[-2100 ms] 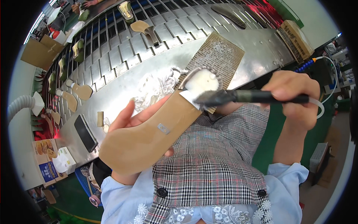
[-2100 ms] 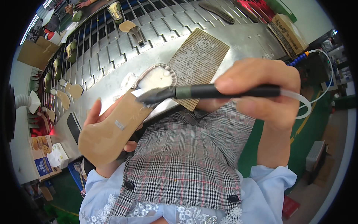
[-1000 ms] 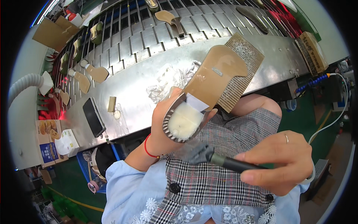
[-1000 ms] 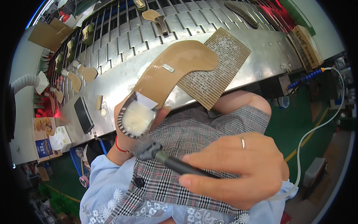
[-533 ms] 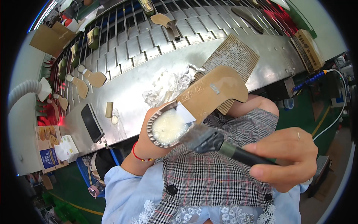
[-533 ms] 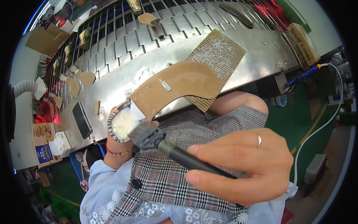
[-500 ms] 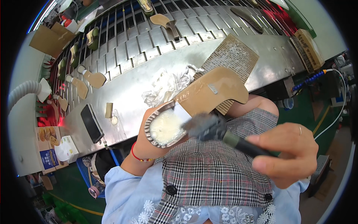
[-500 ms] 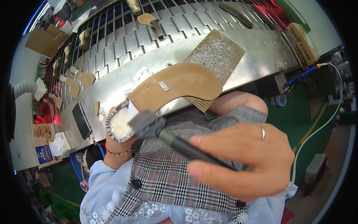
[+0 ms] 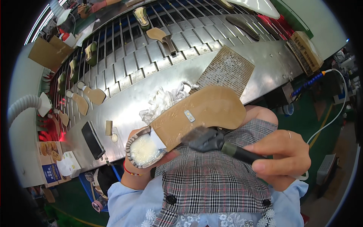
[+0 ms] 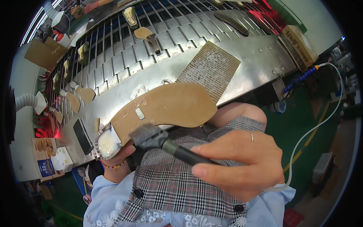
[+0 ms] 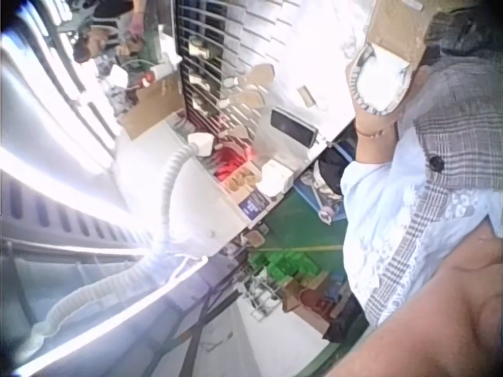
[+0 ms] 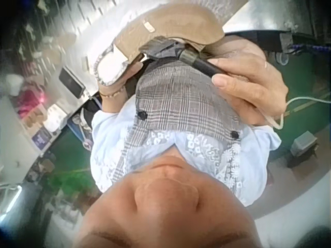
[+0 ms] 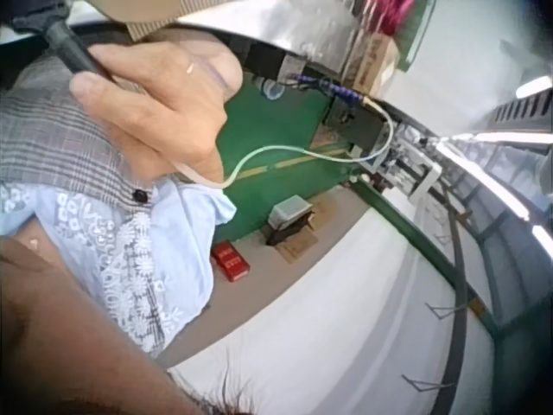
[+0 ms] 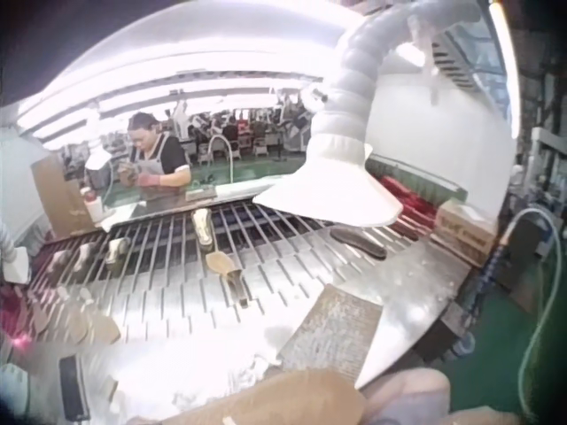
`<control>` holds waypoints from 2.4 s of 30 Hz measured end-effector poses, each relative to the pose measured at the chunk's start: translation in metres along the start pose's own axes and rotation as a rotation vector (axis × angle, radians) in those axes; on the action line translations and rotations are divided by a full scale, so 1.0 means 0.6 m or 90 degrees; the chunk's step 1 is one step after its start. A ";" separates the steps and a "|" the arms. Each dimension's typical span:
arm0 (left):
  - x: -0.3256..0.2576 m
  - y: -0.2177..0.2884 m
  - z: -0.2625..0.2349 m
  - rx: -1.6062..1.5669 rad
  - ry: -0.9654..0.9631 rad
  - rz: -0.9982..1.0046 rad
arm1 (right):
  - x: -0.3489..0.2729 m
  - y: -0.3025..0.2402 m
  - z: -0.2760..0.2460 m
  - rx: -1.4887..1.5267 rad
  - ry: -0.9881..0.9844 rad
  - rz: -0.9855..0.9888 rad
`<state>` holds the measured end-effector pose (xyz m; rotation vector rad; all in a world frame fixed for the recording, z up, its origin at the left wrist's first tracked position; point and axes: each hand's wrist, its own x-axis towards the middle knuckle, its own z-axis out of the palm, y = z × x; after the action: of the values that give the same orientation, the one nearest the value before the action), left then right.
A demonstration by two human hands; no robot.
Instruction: The person repeatedly applies a white adhesive to the sole of a shoe part using a brush. They dip the brush into a container of glue and spread it evenly across the surface, then place the part on a metal rack. The process is repeated for multiple shoe parts.
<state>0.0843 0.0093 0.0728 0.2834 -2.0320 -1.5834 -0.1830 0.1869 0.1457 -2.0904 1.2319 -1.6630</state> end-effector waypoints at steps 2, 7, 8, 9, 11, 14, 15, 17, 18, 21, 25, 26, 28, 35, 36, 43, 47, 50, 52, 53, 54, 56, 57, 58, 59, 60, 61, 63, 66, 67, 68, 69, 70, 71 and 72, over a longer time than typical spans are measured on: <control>-0.006 -0.007 -0.008 0.019 -0.003 0.026 | -0.002 0.011 0.003 0.004 0.050 -0.003; -0.003 -0.037 -0.023 0.030 0.066 0.064 | -0.003 -0.001 -0.006 0.051 0.016 0.066; -0.006 -0.036 -0.021 0.010 0.094 0.051 | -0.003 0.007 -0.005 0.046 0.033 0.072; -0.009 -0.030 -0.016 -0.015 0.129 0.012 | -0.003 0.014 -0.004 0.042 0.050 0.079; -0.004 -0.021 -0.017 -0.032 0.166 -0.038 | -0.004 0.030 -0.005 0.022 0.051 0.100; 0.040 -0.020 -0.036 -0.107 0.210 -0.077 | -0.022 0.048 -0.012 0.127 0.108 0.091; 0.058 -0.024 -0.043 -0.199 0.257 -0.087 | -0.026 0.050 -0.011 0.194 0.128 0.108; 0.104 -0.042 -0.067 -0.124 0.326 -0.056 | -0.038 0.053 0.003 0.214 0.221 0.183; 0.128 -0.051 -0.081 -0.110 0.349 -0.052 | -0.037 0.058 0.008 0.240 0.239 0.202; 0.199 -0.128 -0.152 -0.030 0.412 -0.062 | -0.033 0.067 0.025 0.266 0.258 0.253; 0.211 -0.253 -0.282 0.100 0.376 -0.329 | -0.030 0.070 0.042 0.249 0.269 0.300; 0.200 -0.278 -0.303 0.147 0.334 -0.360 | -0.030 0.071 0.043 0.240 0.275 0.305; 0.188 -0.293 -0.327 0.297 0.351 -0.378 | -0.035 0.071 0.040 0.217 0.297 0.310; 0.084 -0.329 -0.529 0.758 0.725 -0.659 | -0.054 0.093 0.032 0.226 0.351 0.360; 0.046 -0.332 -0.579 0.745 0.734 -0.739 | -0.055 0.097 0.032 0.243 0.351 0.365; 0.042 -0.336 -0.650 0.108 0.637 -0.619 | -0.060 0.116 0.044 0.404 0.419 0.441; 0.080 -0.350 -0.605 0.502 0.775 -0.615 | -0.063 0.124 0.046 0.461 0.445 0.477; 0.097 -0.362 -0.589 0.513 0.772 -0.620 | -0.064 0.124 0.044 0.484 0.442 0.474; 0.153 -0.363 -0.547 0.425 0.844 -0.629 | -0.066 0.124 0.041 0.509 0.461 0.480; 0.165 -0.365 -0.533 0.392 0.910 -0.604 | -0.068 0.123 0.041 0.523 0.469 0.484; 0.158 -0.378 -0.546 0.305 1.001 -0.515 | -0.069 0.122 0.041 0.553 0.481 0.497; 0.142 -0.383 -0.591 0.151 1.076 -0.344 | -0.070 0.123 0.040 0.612 0.526 0.532; 0.130 -0.382 -0.613 0.092 1.062 -0.271 | -0.074 0.122 0.039 0.641 0.554 0.555; 0.112 -0.372 -0.637 0.064 0.973 -0.213 | -0.072 0.121 0.038 0.641 0.565 0.568; 0.092 -0.354 -0.657 0.033 0.883 -0.157 | -0.070 0.121 0.039 0.638 0.571 0.573; 0.073 -0.331 -0.674 -0.027 0.869 -0.103 | -0.071 0.124 0.039 0.653 0.560 0.574; 0.063 -0.306 -0.678 -0.090 0.853 -0.049 | -0.071 0.127 0.038 0.666 0.548 0.573; 0.055 -0.235 -0.636 -0.141 0.763 -0.026 | -0.072 0.136 0.041 0.685 0.538 0.564; 0.041 -0.106 -0.503 -0.396 0.544 0.076 | -0.063 0.142 0.054 0.721 0.503 0.556; 0.040 -0.071 -0.450 -0.519 0.345 0.124 | -0.061 0.142 0.060 0.732 0.493 0.552; 0.057 -0.037 -0.369 -0.538 0.381 0.129 | -0.056 0.140 0.066 0.735 0.487 0.555; 0.070 -0.012 -0.295 -0.553 0.422 0.139 | -0.049 0.137 0.071 0.742 0.476 0.557; 0.070 -0.013 -0.259 -0.705 0.339 0.121 | -0.043 0.133 0.076 0.746 0.466 0.558; 0.071 -0.018 -0.226 -0.853 0.248 0.100 | -0.039 0.129 0.078 0.756 0.457 0.556; 0.072 -0.026 -0.183 -0.836 0.239 0.110 | -0.034 0.125 0.081 0.767 0.447 0.555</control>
<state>0.1044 -0.1072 0.0881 -0.1030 -0.4648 -2.1531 -0.1765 0.1378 0.0684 -0.2142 0.6849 -1.8787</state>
